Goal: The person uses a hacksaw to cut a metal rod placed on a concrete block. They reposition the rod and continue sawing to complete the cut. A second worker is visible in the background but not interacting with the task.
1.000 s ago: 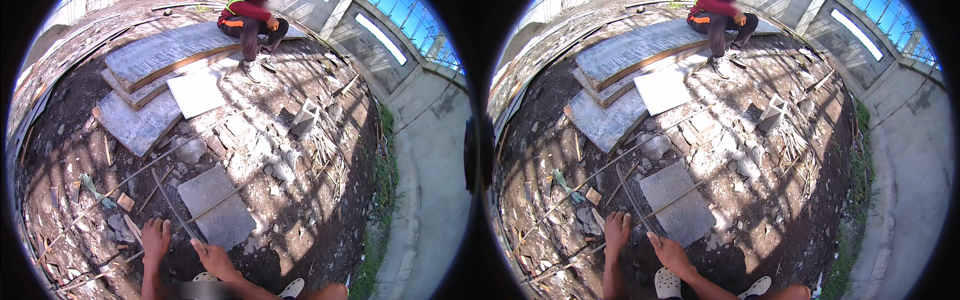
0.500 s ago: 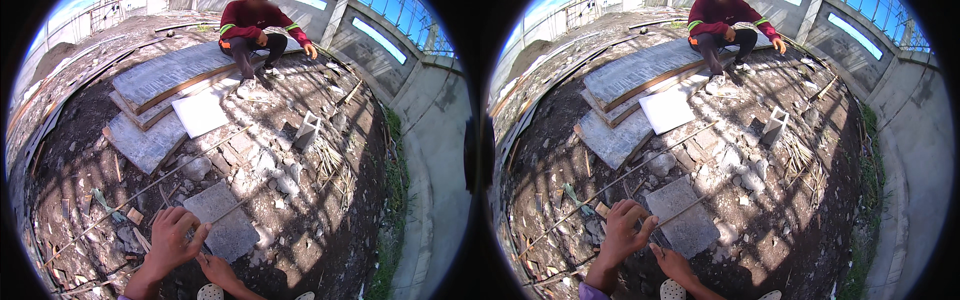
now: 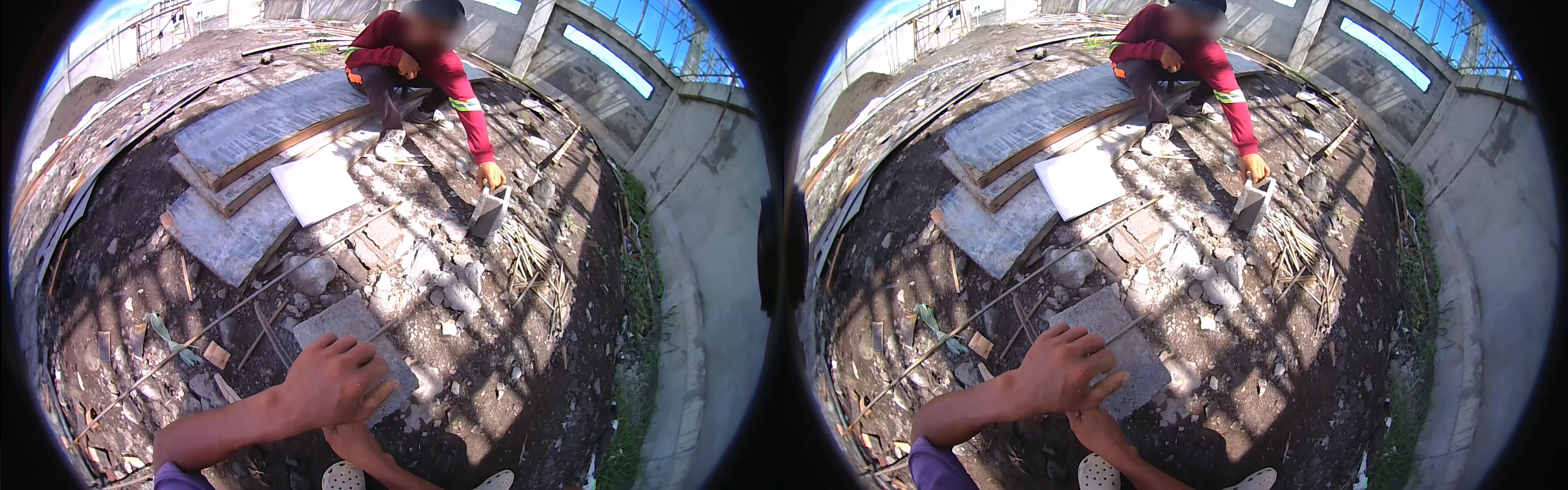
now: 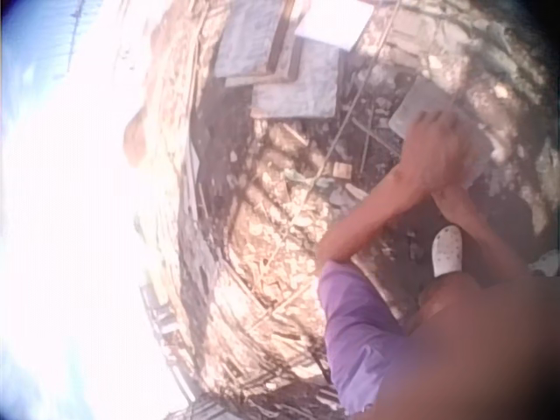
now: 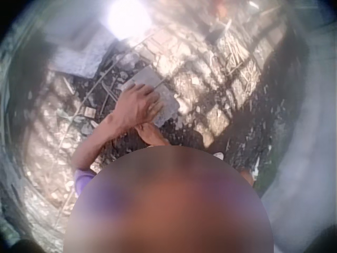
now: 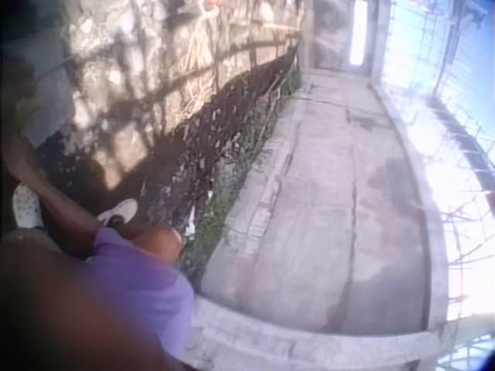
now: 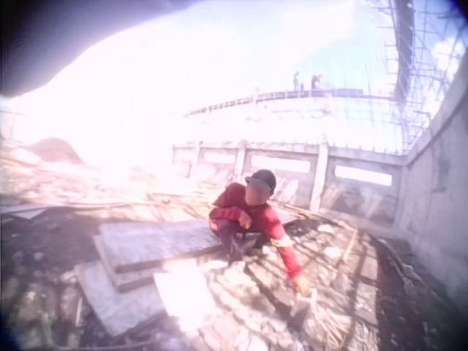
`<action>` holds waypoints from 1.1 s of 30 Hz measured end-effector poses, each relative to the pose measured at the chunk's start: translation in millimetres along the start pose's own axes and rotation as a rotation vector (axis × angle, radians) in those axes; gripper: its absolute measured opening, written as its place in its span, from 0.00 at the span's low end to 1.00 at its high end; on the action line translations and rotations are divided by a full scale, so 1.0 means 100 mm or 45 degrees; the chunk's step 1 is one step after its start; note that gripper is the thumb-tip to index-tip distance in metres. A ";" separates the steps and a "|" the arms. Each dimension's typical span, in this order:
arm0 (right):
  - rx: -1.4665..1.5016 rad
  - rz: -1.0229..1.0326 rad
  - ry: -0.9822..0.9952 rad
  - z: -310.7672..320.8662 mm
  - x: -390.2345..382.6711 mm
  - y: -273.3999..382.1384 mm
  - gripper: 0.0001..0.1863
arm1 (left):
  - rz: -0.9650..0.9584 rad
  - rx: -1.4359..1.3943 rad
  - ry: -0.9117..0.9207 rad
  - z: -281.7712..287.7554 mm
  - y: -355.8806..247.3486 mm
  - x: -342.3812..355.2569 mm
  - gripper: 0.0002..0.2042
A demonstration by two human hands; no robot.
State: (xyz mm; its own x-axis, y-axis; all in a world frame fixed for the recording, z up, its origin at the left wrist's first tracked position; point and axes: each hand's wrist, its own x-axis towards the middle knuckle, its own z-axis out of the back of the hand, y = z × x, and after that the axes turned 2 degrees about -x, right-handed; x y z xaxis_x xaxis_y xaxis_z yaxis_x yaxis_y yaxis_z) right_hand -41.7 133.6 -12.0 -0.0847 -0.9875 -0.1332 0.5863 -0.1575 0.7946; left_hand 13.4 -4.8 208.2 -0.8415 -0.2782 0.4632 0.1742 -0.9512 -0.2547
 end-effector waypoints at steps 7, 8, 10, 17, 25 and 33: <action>0.044 -0.334 0.256 0.40 0.01 0.44 0.39 | 0.088 0.003 -0.003 0.08 0.18 -0.15 0.14; 0.038 -0.352 0.278 0.43 0.01 0.49 0.40 | 0.113 -0.004 -0.009 0.11 0.21 -0.18 0.14; 0.034 -0.380 0.287 0.46 0.03 0.55 0.41 | 0.175 -0.011 -0.036 0.16 0.28 -0.26 0.14; 0.095 -0.436 0.275 0.46 0.06 0.55 0.40 | 0.518 0.005 -0.343 0.26 0.49 -0.89 0.12; 0.110 -0.414 0.265 0.44 0.07 0.50 0.38 | 1.307 -0.065 -0.580 -0.13 0.49 -2.10 0.15; 0.109 -0.476 0.294 0.54 0.10 0.57 0.40 | 1.583 -0.176 -0.152 -0.80 0.32 -2.54 0.19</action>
State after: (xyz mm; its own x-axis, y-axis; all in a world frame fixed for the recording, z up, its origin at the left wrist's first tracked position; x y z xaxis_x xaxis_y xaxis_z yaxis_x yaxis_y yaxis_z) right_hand -52.6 114.6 63.9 -0.0905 -0.8358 -0.5415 0.4802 -0.5129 0.7115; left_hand 191.6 46.4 15.0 -0.0944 -0.9922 -0.0815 0.7538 -0.0178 -0.6569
